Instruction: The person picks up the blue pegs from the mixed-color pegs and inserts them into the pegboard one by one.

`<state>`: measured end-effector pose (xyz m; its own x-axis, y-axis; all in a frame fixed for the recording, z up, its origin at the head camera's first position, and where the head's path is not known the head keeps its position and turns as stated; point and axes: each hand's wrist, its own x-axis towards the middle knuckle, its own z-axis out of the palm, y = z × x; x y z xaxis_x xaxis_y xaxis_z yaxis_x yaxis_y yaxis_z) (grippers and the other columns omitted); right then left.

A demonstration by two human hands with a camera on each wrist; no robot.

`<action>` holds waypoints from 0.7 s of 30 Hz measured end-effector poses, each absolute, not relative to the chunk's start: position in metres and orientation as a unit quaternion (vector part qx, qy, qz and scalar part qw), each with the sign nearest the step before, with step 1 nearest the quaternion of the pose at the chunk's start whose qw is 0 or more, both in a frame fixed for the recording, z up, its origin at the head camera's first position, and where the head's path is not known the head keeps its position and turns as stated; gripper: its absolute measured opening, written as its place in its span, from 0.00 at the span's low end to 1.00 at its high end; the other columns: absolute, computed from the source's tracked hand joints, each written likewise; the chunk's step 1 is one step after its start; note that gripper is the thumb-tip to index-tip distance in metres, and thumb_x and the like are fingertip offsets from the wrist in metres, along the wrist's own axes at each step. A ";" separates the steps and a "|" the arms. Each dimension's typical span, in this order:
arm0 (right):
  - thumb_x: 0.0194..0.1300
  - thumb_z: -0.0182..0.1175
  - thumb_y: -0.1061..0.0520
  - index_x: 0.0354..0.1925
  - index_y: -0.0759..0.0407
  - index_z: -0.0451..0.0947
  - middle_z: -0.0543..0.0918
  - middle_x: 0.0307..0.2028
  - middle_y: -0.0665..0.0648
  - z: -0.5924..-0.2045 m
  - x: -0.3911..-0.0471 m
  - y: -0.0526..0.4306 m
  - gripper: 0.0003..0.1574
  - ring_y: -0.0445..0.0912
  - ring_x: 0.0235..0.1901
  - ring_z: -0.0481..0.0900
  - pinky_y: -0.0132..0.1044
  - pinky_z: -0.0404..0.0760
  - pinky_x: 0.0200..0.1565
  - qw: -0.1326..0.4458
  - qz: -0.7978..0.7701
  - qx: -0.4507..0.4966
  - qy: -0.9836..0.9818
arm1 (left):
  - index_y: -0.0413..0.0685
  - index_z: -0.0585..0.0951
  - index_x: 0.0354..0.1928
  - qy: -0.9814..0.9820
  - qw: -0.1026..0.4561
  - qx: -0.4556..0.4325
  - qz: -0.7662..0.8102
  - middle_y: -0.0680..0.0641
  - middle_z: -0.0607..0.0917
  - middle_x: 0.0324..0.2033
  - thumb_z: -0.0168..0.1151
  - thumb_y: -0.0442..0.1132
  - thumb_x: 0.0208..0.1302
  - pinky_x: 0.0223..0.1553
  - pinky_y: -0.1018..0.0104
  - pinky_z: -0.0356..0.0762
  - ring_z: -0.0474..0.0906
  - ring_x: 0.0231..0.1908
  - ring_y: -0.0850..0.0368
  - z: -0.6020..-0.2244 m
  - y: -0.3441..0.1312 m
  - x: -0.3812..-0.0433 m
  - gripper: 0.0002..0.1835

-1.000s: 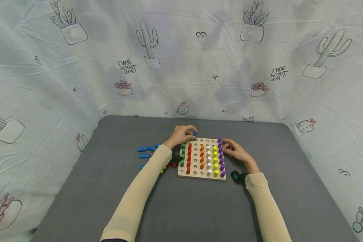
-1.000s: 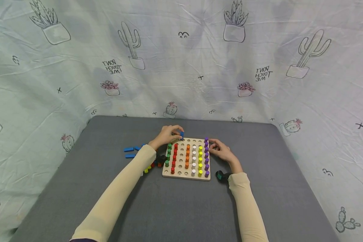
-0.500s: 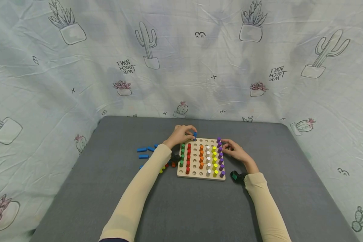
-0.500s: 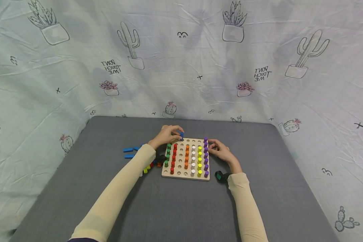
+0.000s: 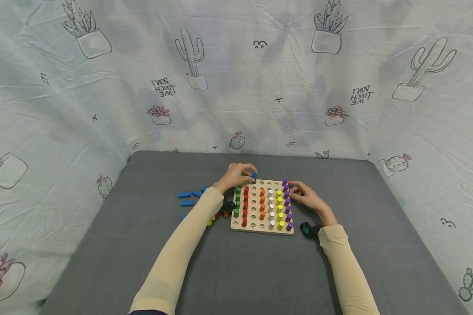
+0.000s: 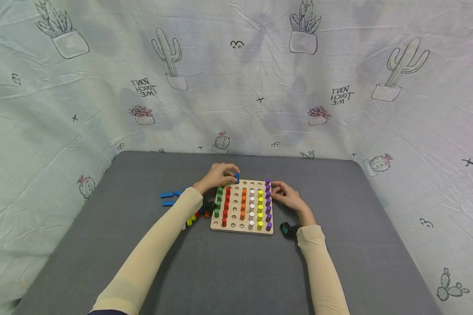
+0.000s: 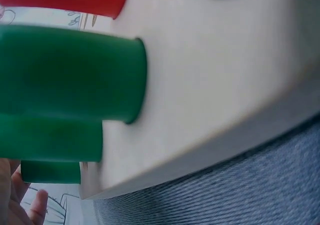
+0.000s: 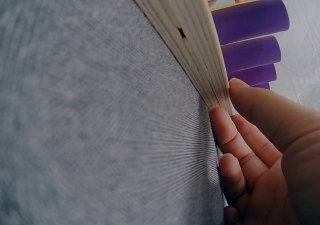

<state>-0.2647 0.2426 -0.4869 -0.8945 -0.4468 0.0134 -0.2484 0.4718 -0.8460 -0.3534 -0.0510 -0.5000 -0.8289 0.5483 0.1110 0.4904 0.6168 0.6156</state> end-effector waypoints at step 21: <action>0.67 0.54 0.62 0.63 0.70 0.61 0.77 0.41 0.68 -0.513 -0.279 0.253 0.29 0.38 0.24 0.64 0.30 0.65 0.28 0.103 -0.477 -0.196 0.851 | 0.56 0.78 0.52 0.890 0.085 0.283 0.349 0.52 0.85 0.43 0.61 0.44 0.61 0.45 0.64 0.75 0.80 0.43 0.61 -0.499 -0.051 -0.353 0.16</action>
